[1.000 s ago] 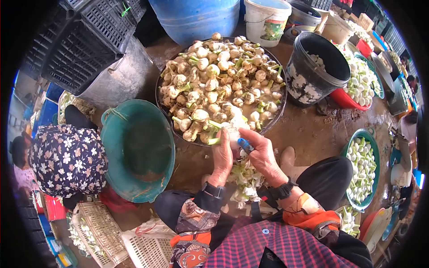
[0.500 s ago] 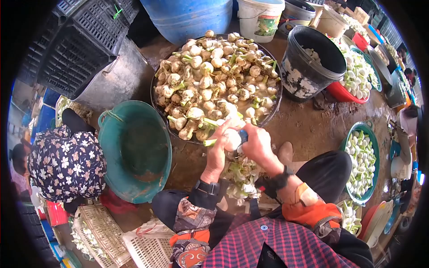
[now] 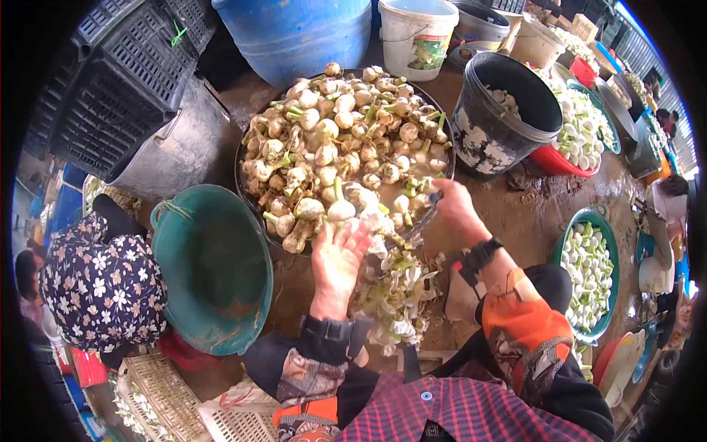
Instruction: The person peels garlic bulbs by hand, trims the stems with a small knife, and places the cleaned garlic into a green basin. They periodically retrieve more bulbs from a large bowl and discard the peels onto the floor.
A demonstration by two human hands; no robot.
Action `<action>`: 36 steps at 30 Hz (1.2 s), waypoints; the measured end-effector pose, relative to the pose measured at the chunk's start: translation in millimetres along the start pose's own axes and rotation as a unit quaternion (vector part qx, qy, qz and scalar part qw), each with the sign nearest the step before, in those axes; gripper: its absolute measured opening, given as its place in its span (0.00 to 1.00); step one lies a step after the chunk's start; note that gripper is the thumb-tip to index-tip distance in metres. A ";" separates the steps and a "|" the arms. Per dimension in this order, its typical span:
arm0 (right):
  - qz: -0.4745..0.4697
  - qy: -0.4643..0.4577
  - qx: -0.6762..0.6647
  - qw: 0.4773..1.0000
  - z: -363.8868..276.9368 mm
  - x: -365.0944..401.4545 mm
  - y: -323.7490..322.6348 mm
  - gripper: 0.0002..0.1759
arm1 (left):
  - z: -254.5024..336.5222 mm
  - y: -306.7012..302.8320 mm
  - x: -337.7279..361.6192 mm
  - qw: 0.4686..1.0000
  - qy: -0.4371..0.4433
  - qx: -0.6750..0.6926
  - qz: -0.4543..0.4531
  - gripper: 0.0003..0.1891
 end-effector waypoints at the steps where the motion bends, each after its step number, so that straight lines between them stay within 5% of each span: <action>1: 0.040 0.027 -0.030 0.998 16.9 -18.8 -2.1 0.18 | -2.9 -3.2 0.1 1.000 -0.003 0.003 0.013 0.33; 4: 0.141 0.047 -0.052 0.988 69.7 -77.0 4.6 0.15 | -17.0 -15.1 -2.1 0.999 -0.026 -0.022 -0.008 0.26; 8: 0.019 0.235 -0.045 0.971 102.2 -123.0 54.5 0.22 | -27.3 -13.9 1.2 0.995 -0.055 -0.082 0.011 0.20; 12: 0.104 0.233 -0.018 0.967 114.4 -131.4 74.3 0.22 | -30.7 -10.7 1.9 0.991 -0.074 -0.103 0.040 0.18; 13: 0.120 0.164 -0.013 0.979 105.8 -130.4 67.5 0.20 | -31.1 -10.2 1.1 0.991 -0.076 -0.106 0.038 0.18; 16: 0.124 0.135 -0.276 0.944 80.3 -107.6 43.0 0.17 | -31.4 -6.5 -0.2 0.989 -0.065 -0.131 0.022 0.19; 18: 0.183 -0.005 -0.520 0.834 37.5 -86.4 22.2 0.13 | -30.0 3.9 2.6 0.985 -0.043 -0.167 0.025 0.22; 20: 0.135 -0.045 -0.511 0.848 -18.9 -53.4 9.1 0.15 | -27.0 24.9 6.4 0.971 -0.018 -0.240 0.011 0.36; 22: 0.025 -0.045 -0.497 0.866 -73.8 -10.9 6.8 0.54 | -25.5 37.0 9.4 0.954 0.089 -0.288 -0.007 0.41; 23: 0.018 -0.031 -0.522 0.852 -85.3 6.4 20.3 0.56 | -25.6 40.8 10.1 0.946 0.115 -0.304 -0.021 0.41; 24: 0.018 -0.013 -0.557 0.830 -97.6 25.1 31.2 0.17 | -24.2 41.3 10.0 0.936 0.142 -0.320 -0.035 0.41; 25: 0.040 0.041 -0.590 0.805 -101.9 39.3 43.3 0.17 | -18.6 29.8 5.4 0.842 0.242 -0.481 0.000 0.37; 28: 0.085 0.130 -0.624 0.766 -105.3 60.4 56.7 0.13 | -17.5 26.6 16.0 0.789 0.309 -0.530 0.032 0.34; 30: 0.102 0.038 -0.497 0.861 -117.1 59.1 53.0 0.12 | -10.3 51.7 41.1 0.744 0.361 -0.560 0.059 0.34; 36: 0.084 -0.009 -0.476 0.875 -124.0 74.5 31.6 0.12 | -16.9 42.4 33.9 0.919 0.162 -0.351 -0.081 0.33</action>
Point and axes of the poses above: each hand's wrist, its own x-axis away from the middle knuckle, its own y-axis out of the palm, z = x × y, the point moved 7 cm from there along -x, towards the middle knuckle, and after that the axes turned 13 degrees about -y, right-handed, at the moved point
